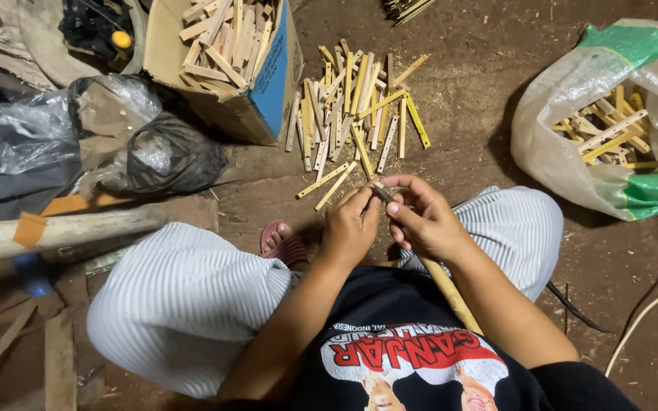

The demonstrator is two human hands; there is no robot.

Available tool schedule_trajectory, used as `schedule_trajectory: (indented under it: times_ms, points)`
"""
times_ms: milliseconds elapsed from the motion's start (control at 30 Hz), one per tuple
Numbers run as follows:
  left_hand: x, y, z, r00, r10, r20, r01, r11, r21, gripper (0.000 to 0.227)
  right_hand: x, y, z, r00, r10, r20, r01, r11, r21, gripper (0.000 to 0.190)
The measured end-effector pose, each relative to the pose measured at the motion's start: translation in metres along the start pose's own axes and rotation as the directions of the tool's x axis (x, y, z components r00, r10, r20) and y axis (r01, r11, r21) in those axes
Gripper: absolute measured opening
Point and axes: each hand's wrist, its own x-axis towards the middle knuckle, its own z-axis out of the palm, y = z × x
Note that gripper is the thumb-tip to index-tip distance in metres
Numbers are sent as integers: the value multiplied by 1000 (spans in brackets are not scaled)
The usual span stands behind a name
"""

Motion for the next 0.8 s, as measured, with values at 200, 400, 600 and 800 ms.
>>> schedule_trajectory:
  times_ms: [200,400,600,800]
  points:
    - [1,2,-7,998,49,-33,-49,999,14,20,-1,5,2,1000,10,22,-10,1000,-19,44]
    - [-10,-8,2,998,36,-44,-34,999,38,23,0,2,-2,999,39,-7,-39,996,-75,38]
    - [-14,-24,13,998,18,-57,-15,999,48,24,9,14,-11,997,73,-27,-75,995,-70,38]
    - [8,28,-14,994,-98,-40,89,979,-181,25,20,20,-80,988,37,-148,-65,979,-192,40]
